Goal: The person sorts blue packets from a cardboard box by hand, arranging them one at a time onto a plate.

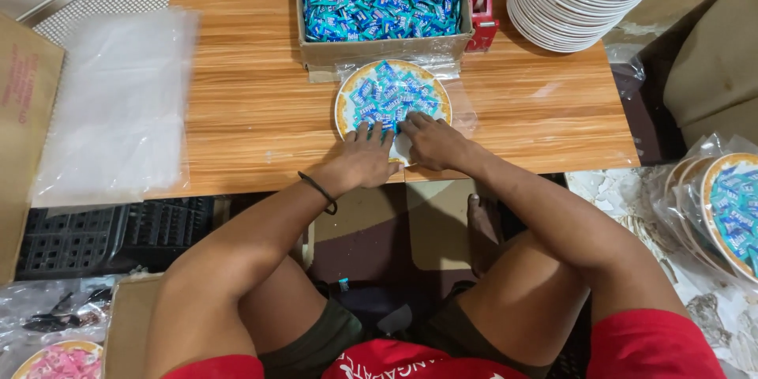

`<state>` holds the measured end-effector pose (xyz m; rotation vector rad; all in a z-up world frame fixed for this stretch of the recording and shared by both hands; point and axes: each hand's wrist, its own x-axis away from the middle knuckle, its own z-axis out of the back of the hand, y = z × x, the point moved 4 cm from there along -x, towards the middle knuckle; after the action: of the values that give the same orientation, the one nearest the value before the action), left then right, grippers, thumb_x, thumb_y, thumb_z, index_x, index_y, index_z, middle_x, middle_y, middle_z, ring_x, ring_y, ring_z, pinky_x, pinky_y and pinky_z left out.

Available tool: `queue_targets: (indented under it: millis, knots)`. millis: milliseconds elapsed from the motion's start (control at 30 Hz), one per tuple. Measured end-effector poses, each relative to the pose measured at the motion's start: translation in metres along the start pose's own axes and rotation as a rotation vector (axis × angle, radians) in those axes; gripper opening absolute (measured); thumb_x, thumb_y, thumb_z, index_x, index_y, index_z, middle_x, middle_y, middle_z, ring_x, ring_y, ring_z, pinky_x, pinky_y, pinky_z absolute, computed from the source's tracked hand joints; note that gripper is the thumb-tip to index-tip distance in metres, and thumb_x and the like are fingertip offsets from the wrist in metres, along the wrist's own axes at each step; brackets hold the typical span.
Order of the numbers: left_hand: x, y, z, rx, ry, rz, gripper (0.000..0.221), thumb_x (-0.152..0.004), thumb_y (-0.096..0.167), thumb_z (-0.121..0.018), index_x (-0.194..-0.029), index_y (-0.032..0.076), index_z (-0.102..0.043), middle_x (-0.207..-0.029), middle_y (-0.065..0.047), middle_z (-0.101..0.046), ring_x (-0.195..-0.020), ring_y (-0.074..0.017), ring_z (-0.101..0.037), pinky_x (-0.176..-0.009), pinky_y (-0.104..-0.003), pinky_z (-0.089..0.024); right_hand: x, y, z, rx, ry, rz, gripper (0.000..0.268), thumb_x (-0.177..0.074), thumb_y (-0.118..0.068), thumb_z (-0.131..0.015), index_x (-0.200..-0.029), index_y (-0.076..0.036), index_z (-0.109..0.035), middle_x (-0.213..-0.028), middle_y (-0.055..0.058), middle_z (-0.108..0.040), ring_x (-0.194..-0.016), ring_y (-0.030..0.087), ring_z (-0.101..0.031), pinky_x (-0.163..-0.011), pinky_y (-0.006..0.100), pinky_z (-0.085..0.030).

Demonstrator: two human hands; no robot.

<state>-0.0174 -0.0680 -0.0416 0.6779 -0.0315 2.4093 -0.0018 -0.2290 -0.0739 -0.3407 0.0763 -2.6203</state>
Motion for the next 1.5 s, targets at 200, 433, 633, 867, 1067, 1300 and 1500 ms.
queue_targets:
  millis: [200,433,633,867,1067,1300,1500]
  knots:
    - [0.000,0.009,0.000,0.023,-0.037,0.071,0.083,-0.104,0.064,-0.019,-0.163,0.005,-0.020,-0.168,-0.025,-0.014,-0.153,-0.0504,-0.007,-0.120,-0.058,-0.011,0.000,-0.001,0.000,0.064,0.000,-0.049,0.063,-0.088,-0.027,-0.050,-0.148,-0.010,-0.044,-0.152,0.019,-0.042,-0.148,0.041,-0.037,-0.107,0.057,-0.046]
    - [-0.011,-0.010,0.006,0.045,0.023,0.152,0.087,-0.104,0.065,-0.025,-0.162,0.000,-0.021,-0.169,-0.027,-0.013,-0.156,-0.0468,-0.002,-0.123,-0.058,0.000,-0.001,-0.002,0.000,0.075,0.030,-0.047,0.066,-0.089,-0.032,-0.054,-0.148,-0.005,-0.045,-0.146,0.022,-0.047,-0.144,0.042,-0.042,-0.108,0.056,-0.045]
    - [-0.019,-0.021,0.003,0.037,0.053,0.160,0.092,-0.101,0.071,-0.025,-0.159,0.000,-0.027,-0.169,-0.027,-0.013,-0.157,-0.0443,-0.001,-0.121,-0.062,0.009,-0.011,0.007,-0.010,0.015,-0.031,-0.050,0.065,-0.088,-0.032,-0.056,-0.146,-0.004,-0.047,-0.145,0.024,-0.051,-0.140,0.043,-0.049,-0.109,0.057,-0.045]
    - [-0.021,-0.031,0.006,0.186,-0.071,0.031,0.073,-0.102,0.055,-0.039,-0.158,0.007,-0.035,-0.167,-0.022,-0.020,-0.156,-0.0415,-0.012,-0.122,-0.065,-0.001,-0.008,0.008,0.053,-0.237,-0.304,-0.116,0.048,-0.095,-0.039,-0.049,-0.123,-0.006,-0.070,-0.118,0.026,-0.072,-0.117,0.048,-0.066,-0.099,0.057,-0.052]
    - [-0.022,-0.061,0.058,0.570,0.048,-0.093,0.052,-0.106,0.045,-0.044,-0.144,0.011,-0.055,-0.143,-0.016,-0.058,-0.139,-0.0370,-0.048,-0.112,-0.066,-0.026,-0.037,0.063,0.101,-0.320,-0.172,-0.115,0.039,-0.097,-0.030,-0.052,-0.118,-0.005,-0.074,-0.101,0.026,-0.077,-0.106,0.047,-0.071,-0.095,0.058,-0.053]
    - [-0.095,-0.147,0.119,0.198,0.642,0.024,0.043,-0.102,0.037,-0.061,-0.134,0.009,-0.068,-0.130,-0.022,-0.063,-0.124,-0.0447,-0.059,-0.098,-0.059,-0.045,-0.094,0.126,0.127,-0.321,0.311,-0.226,0.030,-0.095,-0.026,-0.059,-0.116,-0.014,-0.076,-0.104,0.016,-0.077,-0.105,0.045,-0.069,-0.092,0.058,-0.053]
    - [-0.160,-0.192,0.106,0.426,0.508,0.196,0.063,-0.099,0.042,-0.059,-0.150,0.005,-0.050,-0.143,-0.028,-0.056,-0.135,-0.0490,-0.051,-0.106,-0.067,-0.040,-0.150,0.144,0.093,-0.366,0.317,-0.312,0.045,-0.088,-0.032,-0.067,-0.132,-0.019,-0.069,-0.100,0.007,-0.078,-0.106,0.036,-0.072,-0.095,0.050,-0.057]
